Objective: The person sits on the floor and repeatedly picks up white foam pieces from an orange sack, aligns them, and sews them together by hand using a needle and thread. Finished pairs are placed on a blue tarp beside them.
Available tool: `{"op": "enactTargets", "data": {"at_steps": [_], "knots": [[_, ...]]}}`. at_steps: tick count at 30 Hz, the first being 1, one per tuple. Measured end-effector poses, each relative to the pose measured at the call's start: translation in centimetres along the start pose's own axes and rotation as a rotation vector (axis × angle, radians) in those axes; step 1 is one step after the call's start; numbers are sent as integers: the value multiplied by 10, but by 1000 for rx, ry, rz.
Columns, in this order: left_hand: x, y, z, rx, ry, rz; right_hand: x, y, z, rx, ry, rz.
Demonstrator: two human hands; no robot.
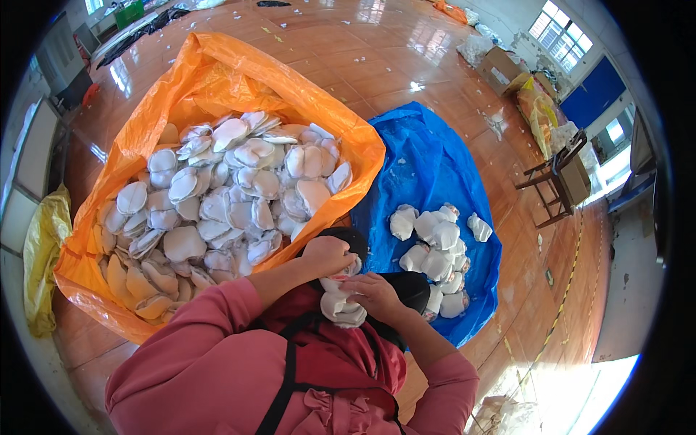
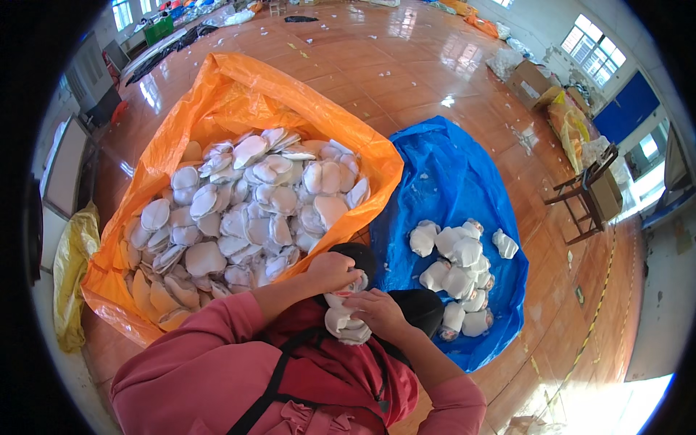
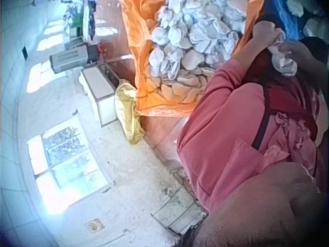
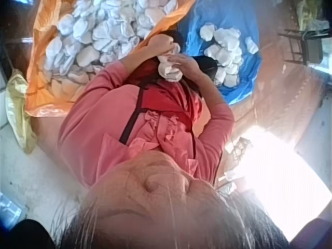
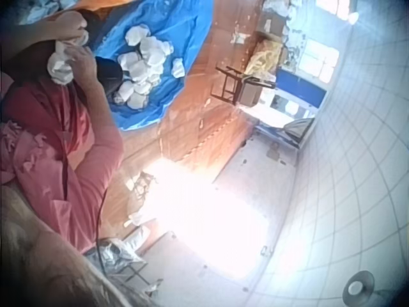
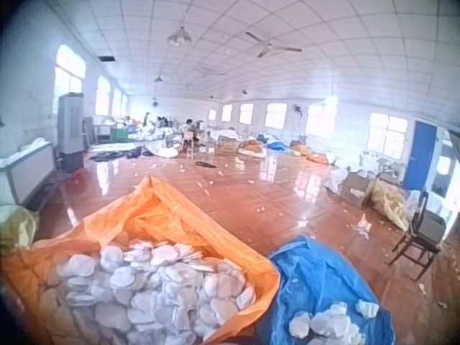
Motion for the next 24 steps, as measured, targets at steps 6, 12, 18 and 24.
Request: {"op": "enactTargets", "data": {"at_steps": [6, 12, 18, 24], "knots": [[2, -2, -1, -26, -31, 4, -11, -7, -6, -37, -50, 188], [11, -7, 2, -37, -47, -5, -11, -19, -2, -85, -108, 220], [6, -6, -1, 4, -30, 15, -2, -20, -1, -53, -201, 337], [7, 1, 1, -27, 52, 24, -5, -14, 3, 123, -158, 352]]}}
Point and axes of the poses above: each hand's wrist, its own z-axis away from the middle knuckle, its own y-axis out of the back of the hand, x = y × z, the point moved 10 cm from there along -z, towards the middle knuckle, and after that the axes turned 1 degree about -x, right-handed, at the moved point
